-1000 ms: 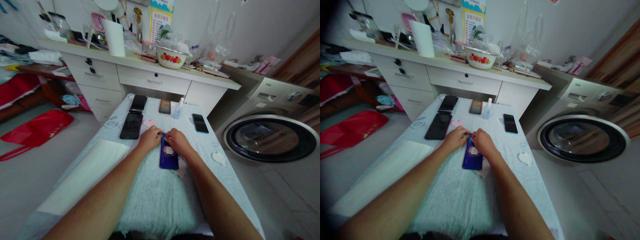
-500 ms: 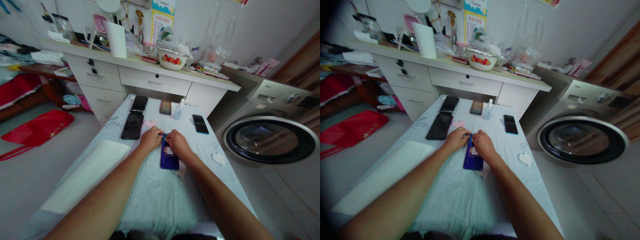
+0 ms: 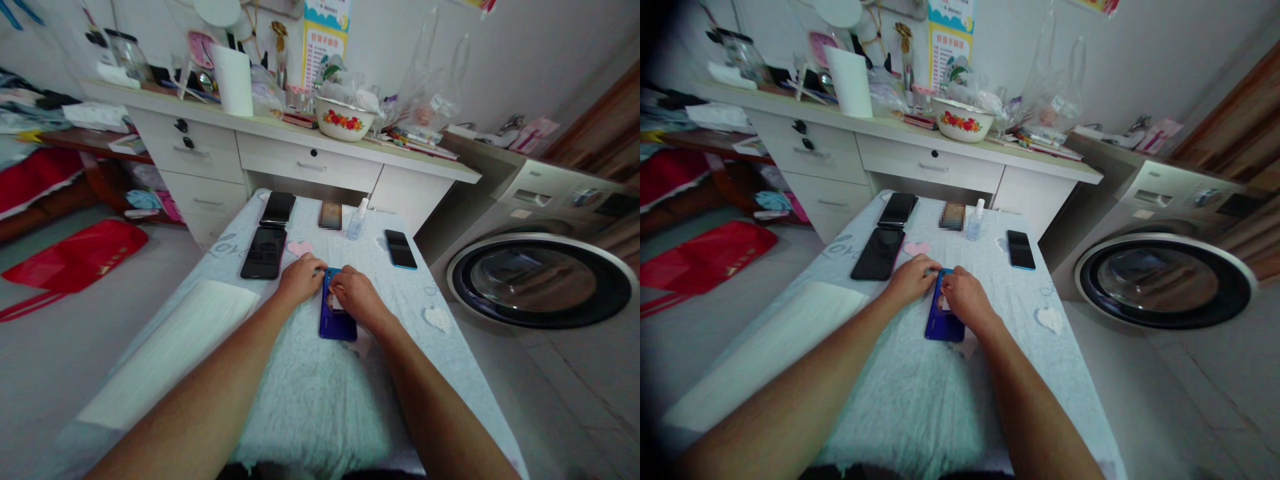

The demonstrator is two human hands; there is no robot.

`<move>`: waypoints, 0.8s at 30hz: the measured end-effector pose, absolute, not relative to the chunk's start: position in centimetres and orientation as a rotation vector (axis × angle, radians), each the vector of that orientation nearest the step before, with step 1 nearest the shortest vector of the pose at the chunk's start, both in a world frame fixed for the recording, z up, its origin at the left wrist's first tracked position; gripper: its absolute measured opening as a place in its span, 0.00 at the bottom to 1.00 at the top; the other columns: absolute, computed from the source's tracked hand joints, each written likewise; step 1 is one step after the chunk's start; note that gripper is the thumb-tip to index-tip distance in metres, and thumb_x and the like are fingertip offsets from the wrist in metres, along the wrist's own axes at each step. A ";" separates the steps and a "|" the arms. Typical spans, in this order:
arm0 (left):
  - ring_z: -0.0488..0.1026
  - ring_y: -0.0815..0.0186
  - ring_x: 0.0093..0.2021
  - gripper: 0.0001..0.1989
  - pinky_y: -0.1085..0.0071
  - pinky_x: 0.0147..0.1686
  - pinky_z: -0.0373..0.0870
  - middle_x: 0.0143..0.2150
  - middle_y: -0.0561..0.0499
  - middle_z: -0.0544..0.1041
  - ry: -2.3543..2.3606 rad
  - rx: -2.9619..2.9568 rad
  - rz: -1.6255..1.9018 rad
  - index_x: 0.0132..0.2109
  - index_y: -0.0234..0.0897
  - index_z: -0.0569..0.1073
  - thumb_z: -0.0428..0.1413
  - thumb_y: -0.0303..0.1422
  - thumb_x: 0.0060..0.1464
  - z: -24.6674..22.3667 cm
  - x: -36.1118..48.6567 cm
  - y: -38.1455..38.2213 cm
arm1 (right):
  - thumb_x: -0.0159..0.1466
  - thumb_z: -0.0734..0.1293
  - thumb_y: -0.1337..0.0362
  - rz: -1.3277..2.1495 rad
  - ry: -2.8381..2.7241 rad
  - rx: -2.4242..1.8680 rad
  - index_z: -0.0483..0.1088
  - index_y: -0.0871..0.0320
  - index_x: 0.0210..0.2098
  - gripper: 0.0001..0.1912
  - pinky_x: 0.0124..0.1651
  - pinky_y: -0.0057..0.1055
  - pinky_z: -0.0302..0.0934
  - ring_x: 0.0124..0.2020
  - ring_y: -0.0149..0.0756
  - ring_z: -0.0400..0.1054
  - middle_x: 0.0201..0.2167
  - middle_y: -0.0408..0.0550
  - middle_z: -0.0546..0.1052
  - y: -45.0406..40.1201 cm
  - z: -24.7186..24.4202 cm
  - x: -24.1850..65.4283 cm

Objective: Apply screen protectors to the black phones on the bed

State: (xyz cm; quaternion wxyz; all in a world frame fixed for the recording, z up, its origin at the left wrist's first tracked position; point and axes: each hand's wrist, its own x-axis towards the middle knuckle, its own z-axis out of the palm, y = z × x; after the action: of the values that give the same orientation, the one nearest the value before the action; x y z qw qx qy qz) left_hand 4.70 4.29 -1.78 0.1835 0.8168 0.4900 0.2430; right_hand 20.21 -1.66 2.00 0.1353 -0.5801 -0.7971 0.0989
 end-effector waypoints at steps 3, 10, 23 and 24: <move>0.73 0.63 0.45 0.13 0.69 0.46 0.68 0.43 0.49 0.74 1.375 2.302 0.687 0.44 0.40 0.77 0.50 0.30 0.54 -1.8 4.7 4.4 | 0.64 0.62 0.69 0.303 -2.283 -1.667 0.73 0.59 0.32 0.09 0.36 0.25 0.52 0.32 0.29 0.63 0.32 0.45 0.68 -1.5 1.8 20.4; 0.73 0.64 0.45 0.13 0.70 0.46 0.68 0.43 0.49 0.75 1.377 2.306 0.702 0.43 0.40 0.77 0.50 0.29 0.54 -1.8 4.7 4.4 | 0.64 0.62 0.69 0.290 -2.218 -1.636 0.74 0.59 0.33 0.08 0.38 0.24 0.54 0.34 0.29 0.63 0.32 0.45 0.67 -1.0 0.8 21.0; 0.73 0.64 0.44 0.13 0.70 0.45 0.68 0.42 0.49 0.75 1.369 2.315 0.700 0.43 0.40 0.77 0.50 0.30 0.55 -1.8 4.6 4.3 | 0.63 0.63 0.70 0.347 -2.251 -1.573 0.74 0.59 0.31 0.08 0.37 0.24 0.53 0.32 0.29 0.63 0.31 0.44 0.68 -1.1 1.2 21.6; 0.73 0.64 0.44 0.13 0.70 0.45 0.68 0.42 0.49 0.75 1.371 2.317 0.704 0.43 0.40 0.77 0.50 0.30 0.55 -1.8 4.6 4.3 | 0.63 0.63 0.71 0.367 -2.266 -1.542 0.74 0.60 0.31 0.08 0.37 0.24 0.53 0.32 0.29 0.63 0.31 0.44 0.68 -1.2 1.3 21.7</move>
State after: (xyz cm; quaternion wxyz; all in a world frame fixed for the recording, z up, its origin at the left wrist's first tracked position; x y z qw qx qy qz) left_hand 4.65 4.34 -1.83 0.1784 0.8192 0.4848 0.2490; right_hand 21.65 -1.16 1.29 0.1868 -0.5478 -0.8050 0.1305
